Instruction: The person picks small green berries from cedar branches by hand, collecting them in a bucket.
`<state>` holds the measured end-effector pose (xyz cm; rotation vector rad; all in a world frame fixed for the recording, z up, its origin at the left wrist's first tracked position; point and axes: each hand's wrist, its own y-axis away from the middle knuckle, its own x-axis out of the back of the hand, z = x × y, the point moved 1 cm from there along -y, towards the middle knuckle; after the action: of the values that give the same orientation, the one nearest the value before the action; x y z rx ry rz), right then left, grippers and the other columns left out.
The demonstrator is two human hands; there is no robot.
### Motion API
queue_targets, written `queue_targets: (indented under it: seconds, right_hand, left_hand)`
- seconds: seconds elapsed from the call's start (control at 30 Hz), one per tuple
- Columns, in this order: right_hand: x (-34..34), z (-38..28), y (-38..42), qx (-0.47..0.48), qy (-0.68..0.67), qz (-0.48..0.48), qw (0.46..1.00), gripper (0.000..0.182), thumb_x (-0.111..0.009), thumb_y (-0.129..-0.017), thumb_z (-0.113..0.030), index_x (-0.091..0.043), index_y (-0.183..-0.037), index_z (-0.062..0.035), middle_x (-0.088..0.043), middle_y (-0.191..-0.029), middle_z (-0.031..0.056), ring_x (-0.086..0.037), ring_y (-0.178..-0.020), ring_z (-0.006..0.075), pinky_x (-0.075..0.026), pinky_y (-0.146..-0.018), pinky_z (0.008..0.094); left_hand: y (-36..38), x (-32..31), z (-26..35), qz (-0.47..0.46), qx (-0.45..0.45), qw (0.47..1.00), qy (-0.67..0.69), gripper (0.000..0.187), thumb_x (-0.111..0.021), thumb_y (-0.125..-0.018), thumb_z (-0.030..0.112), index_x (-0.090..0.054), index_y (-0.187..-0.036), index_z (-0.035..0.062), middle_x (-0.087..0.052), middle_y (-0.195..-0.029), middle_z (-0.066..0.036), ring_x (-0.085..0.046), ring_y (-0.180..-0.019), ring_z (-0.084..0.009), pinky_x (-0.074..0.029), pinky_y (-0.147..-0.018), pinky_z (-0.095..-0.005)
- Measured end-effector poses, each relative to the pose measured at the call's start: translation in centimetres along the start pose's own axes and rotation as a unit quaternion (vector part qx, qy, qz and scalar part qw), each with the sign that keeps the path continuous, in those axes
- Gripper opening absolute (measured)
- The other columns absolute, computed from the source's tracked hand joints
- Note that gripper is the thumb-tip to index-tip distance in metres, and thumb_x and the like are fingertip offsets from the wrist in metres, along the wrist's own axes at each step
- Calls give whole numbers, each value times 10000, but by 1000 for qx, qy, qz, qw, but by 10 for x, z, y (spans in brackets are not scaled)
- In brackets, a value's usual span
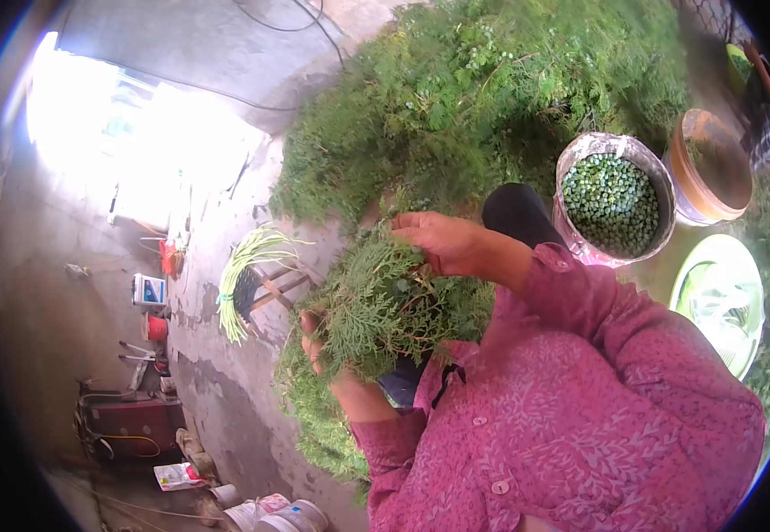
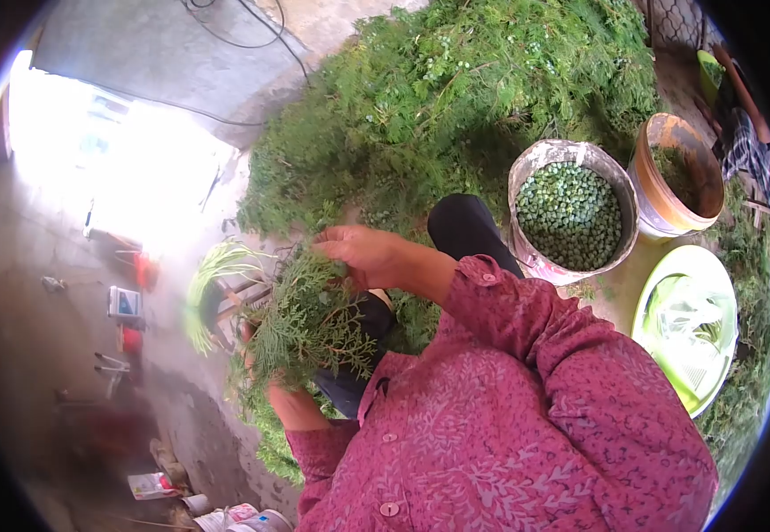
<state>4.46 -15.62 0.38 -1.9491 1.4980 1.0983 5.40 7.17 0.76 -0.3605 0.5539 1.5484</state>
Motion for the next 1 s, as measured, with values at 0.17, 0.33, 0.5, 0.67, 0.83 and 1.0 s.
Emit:
queue_targets:
  seconds: [0.17, 0.33, 0.5, 0.67, 0.83, 1.0]
  right_hand:
    - [13, 7, 0, -40, 36, -1, 999, 140, -546, -886, -172, -497, -978, -78, -562, -760, -8, -456, -475, 60, -337, -374, 192]
    - [10, 2, 23, -62, 61, -9, 996, 245, -579, -856, -179, -483, -1039, -48, -530, -732, 27, -460, -498, 66, -291, -362, 192]
    - [17, -15, 45, -39, 64, 1, 997, 215, -565, -859, -157, -490, -1027, -46, -560, -784, 44, -507, -556, 77, -327, -376, 189]
    - [8, 11, 17, -40, 66, -31, 997, 233, -587, -858, -221, -525, -980, -32, -543, -751, 17, -494, -560, 68, -328, -387, 182]
    - [-9, 20, 3, -31, 127, -32, 991, 348, -667, -792, -350, -576, -899, -32, -482, -657, -12, -444, -516, 67, -307, -397, 196]
    - [-10, 20, 7, -29, 328, -11, 944, 366, -680, -726, -359, -625, -872, -28, -540, -666, 16, -485, -539, 98, -387, -459, 265]
  left_hand:
    - [12, -17, 4, 12, -26, 999, -34, 398, -573, -833, 383, -533, -929, -1, -582, -886, -144, -581, -772, -244, -498, -692, -353]
    - [-16, 7, 21, 70, 30, 995, 65, 435, -556, -846, 361, -520, -1034, -30, -571, -990, -178, -567, -890, -279, -477, -794, -397]
    - [-11, 14, 25, 102, 42, 988, 112, 449, -543, -855, 344, -506, -1086, -40, -561, -1036, -189, -557, -935, -294, -465, -829, -407]
    - [-20, 31, 16, 60, 20, 993, 102, 452, -536, -860, 334, -496, -1108, -41, -556, -1056, -192, -552, -951, -300, -460, -840, -409]
    - [-24, 45, 10, 21, 0, 996, 88, 455, -529, -865, 324, -487, -1130, -43, -550, -1077, -195, -547, -967, -306, -455, -852, -411]
    - [-21, 48, 16, -32, -17, 998, 55, 454, -534, -864, 321, -479, -1143, -34, -544, -1094, -188, -538, -982, -304, -444, -868, -405]
